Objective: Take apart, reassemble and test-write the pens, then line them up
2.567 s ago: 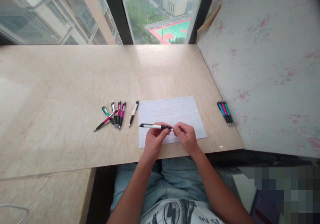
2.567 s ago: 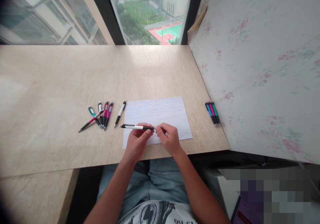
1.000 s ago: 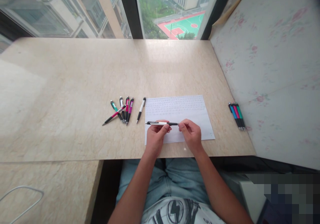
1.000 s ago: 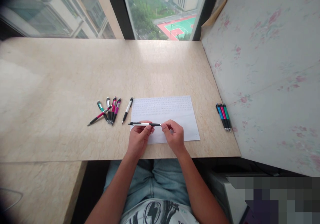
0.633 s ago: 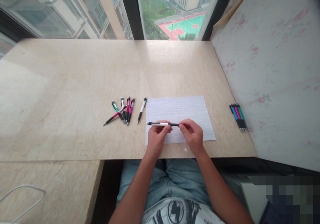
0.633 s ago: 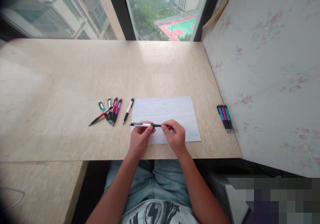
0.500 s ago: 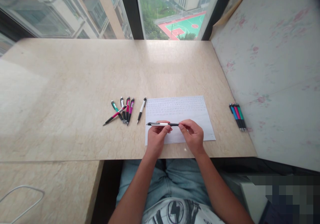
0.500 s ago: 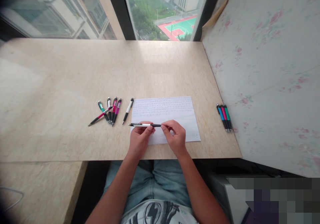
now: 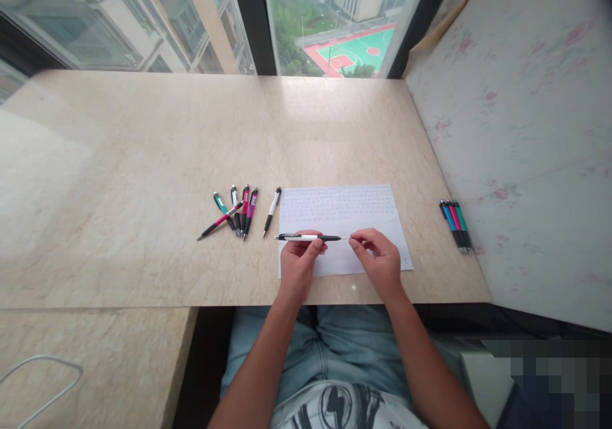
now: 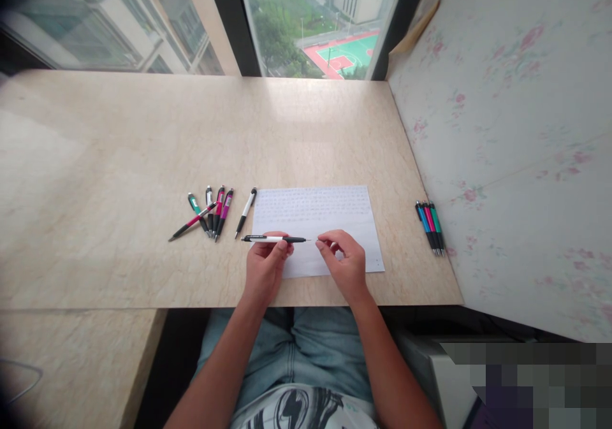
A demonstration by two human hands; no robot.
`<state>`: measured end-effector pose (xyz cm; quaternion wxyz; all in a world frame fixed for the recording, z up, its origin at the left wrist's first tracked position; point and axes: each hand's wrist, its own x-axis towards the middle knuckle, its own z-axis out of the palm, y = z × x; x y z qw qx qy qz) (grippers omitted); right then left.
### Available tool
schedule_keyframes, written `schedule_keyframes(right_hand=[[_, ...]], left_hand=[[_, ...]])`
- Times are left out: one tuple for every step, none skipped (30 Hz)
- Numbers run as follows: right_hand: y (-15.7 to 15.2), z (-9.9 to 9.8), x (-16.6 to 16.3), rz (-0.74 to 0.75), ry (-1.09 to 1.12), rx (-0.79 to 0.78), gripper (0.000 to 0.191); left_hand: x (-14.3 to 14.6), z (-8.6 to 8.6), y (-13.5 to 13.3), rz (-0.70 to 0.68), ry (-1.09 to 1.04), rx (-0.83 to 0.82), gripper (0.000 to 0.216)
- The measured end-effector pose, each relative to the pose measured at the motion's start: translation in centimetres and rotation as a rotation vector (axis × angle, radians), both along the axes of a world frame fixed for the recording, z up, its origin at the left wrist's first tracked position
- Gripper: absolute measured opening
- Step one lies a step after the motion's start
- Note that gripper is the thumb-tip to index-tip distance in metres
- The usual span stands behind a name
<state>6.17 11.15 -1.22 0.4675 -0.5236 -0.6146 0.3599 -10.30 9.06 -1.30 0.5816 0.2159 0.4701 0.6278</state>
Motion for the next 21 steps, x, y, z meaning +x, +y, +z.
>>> schedule_keyframes(right_hand=[[0.1,-0.2,0.1,0.005,-0.039,-0.005,0.007],[0.1,-0.3,0.1,0.009,-0.074,-0.009,0.008],[0.1,-0.4,0.1,0.01,-0.102,-0.012,0.008],[0.1,-0.4,0.1,0.011,-0.124,-0.012,0.008],[0.1,-0.5,0.0,0.011,-0.139,-0.009,0.009],[0.1,-0.5,0.0,0.012,-0.151,-0.005,0.009],[0.1,-0.5,-0.1,0.012,-0.16,0.001,0.01],[0.2,-0.5,-0.1,0.01,-0.168,0.008,0.011],[0.3,-0.5,-0.2,0.006,-0.176,0.016,0.011],[0.4,-0.6,-0.3,-0.002,-0.183,0.025,0.011],[0.6,-0.6,-0.3,-0.011,-0.19,0.035,0.012],[0.8,-0.6,-0.5,-0.016,-0.201,0.046,0.012],[1.1,-0.6,-0.6,-0.014,-0.215,0.058,0.011],[1.3,-0.6,-0.7,-0.004,-0.234,0.071,0.011],[1.6,-0.6,-0.9,0.012,-0.256,0.082,0.011],[1.8,-0.5,-1.1,0.032,-0.279,0.092,0.011],[2.1,-0.5,-1.2,0.053,-0.301,0.097,0.011],[2.3,-0.5,-1.4,0.068,-0.32,0.1,0.012],[2.4,-0.5,-1.5,0.078,-0.338,0.099,0.012],[2.6,-0.6,-1.6,0.083,-0.355,0.097,0.013],[2.7,-0.7,-1.8,0.086,-0.37,0.095,0.013]], left_hand=[[-0.1,0.2,0.0,0.006,0.002,0.009,0.02],[-0.2,0.3,-0.1,0.009,0.004,0.013,0.02],[-0.3,0.4,-0.2,0.011,0.01,0.012,0.02],[-0.5,0.4,-0.3,0.012,0.023,0.006,0.021],[-0.7,0.4,-0.4,0.016,0.042,-0.001,0.021],[-0.8,0.3,-0.6,0.02,0.065,-0.009,0.022],[-1.0,0.2,-0.7,0.02,0.083,-0.016,0.023],[-1.2,0.1,-0.9,0.018,0.097,-0.019,0.023],[-1.3,0.0,-1.1,0.01,0.107,-0.019,0.023],[-1.3,-0.1,-1.2,-0.003,0.119,-0.016,0.023],[-1.4,-0.2,-1.4,-0.019,0.137,-0.013,0.023],[-1.4,-0.2,-1.5,-0.035,0.16,-0.009,0.022],[-1.4,-0.2,-1.6,-0.047,0.183,-0.006,0.022],[-1.3,-0.2,-1.7,-0.05,0.2,-0.002,0.021],[-1.3,-0.3,-1.7,-0.048,0.206,0.002,0.021],[-1.3,-0.3,-1.7,-0.039,0.202,0.007,0.02],[-1.3,-0.3,-1.7,-0.026,0.19,0.012,0.021],[-1.3,-0.3,-1.7,-0.013,0.177,0.014,0.021],[-1.3,-0.4,-1.6,-0.001,0.165,0.013,0.022],[-1.3,-0.4,-1.6,0.006,0.155,0.009,0.022],[-1.3,-0.4,-1.6,0.01,0.147,0.005,0.023]])
